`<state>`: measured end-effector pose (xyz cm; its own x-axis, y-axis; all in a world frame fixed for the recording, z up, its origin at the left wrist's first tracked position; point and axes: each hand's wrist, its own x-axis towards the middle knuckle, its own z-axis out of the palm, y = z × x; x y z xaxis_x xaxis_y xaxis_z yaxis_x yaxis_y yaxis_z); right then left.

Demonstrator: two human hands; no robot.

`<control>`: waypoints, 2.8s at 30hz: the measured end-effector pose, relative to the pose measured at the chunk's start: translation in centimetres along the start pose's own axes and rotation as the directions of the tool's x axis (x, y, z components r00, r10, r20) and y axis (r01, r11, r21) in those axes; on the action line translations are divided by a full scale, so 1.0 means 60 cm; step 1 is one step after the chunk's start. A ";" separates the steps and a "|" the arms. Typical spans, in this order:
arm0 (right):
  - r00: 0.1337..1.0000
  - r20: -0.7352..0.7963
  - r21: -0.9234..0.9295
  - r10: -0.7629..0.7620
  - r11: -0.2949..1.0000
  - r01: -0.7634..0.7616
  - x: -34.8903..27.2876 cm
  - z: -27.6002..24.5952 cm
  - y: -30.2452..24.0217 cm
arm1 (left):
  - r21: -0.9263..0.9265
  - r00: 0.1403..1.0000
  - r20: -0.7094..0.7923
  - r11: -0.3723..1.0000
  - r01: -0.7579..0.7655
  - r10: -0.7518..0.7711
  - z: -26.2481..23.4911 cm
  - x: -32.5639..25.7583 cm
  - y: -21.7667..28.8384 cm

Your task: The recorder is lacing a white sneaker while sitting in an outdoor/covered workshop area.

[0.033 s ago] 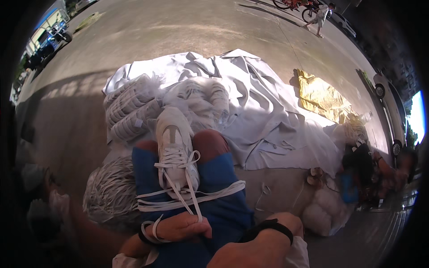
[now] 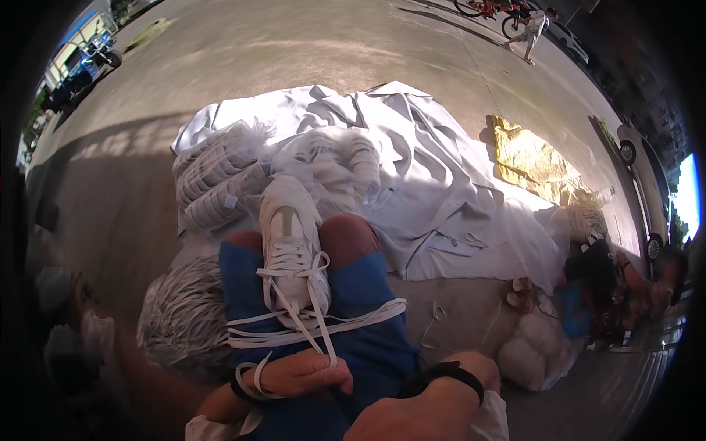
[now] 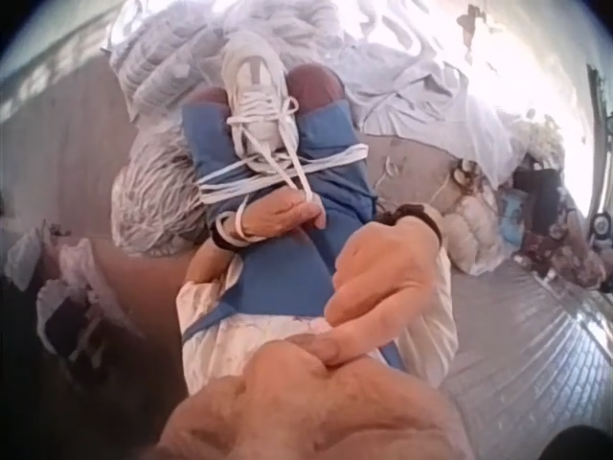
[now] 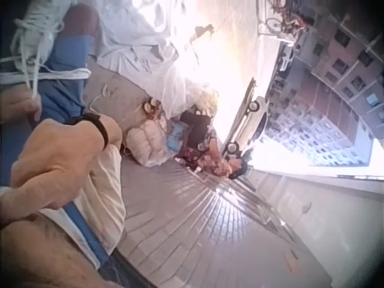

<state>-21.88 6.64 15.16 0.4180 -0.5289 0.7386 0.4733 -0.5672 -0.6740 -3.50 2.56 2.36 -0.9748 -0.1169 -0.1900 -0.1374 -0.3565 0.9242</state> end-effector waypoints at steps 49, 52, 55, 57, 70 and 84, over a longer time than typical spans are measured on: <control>0.596 -0.523 -0.499 0.609 0.348 -0.793 -0.154 -0.083 0.181 | 0.416 -0.241 -0.785 0.196 -0.888 0.571 -0.068 -0.507 -0.027; 0.705 -0.444 -0.581 0.553 0.422 -0.696 -0.161 -0.077 0.198 | 0.308 0.091 -0.874 0.689 -0.656 0.478 -0.075 -0.435 -0.030; 0.658 -0.364 -0.583 0.660 0.389 -0.713 -0.154 -0.088 0.184 | 0.255 0.198 -0.928 0.926 -0.279 0.315 -0.083 -0.249 -0.027; 0.393 -0.520 -0.324 0.758 0.251 -0.912 -0.131 -0.103 0.155 | 0.345 0.335 -0.889 0.937 0.046 0.311 -0.083 -0.152 -0.019; 0.240 -0.603 0.293 0.761 0.491 -0.821 -0.159 -0.143 0.172 | 0.595 0.564 -0.764 0.682 0.427 0.313 -0.130 -0.101 -0.017; 0.646 -0.261 -0.793 0.717 0.222 -0.568 -0.226 -0.043 0.205 | 0.707 0.563 -0.681 0.619 0.342 0.467 -0.067 -0.073 -0.010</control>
<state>-23.70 5.20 -3.17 0.4067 -0.9135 -0.0102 -0.7468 -0.3261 -0.5797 1.59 -0.47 1.31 -0.4937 -0.8640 0.0991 -0.5423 0.3950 0.7415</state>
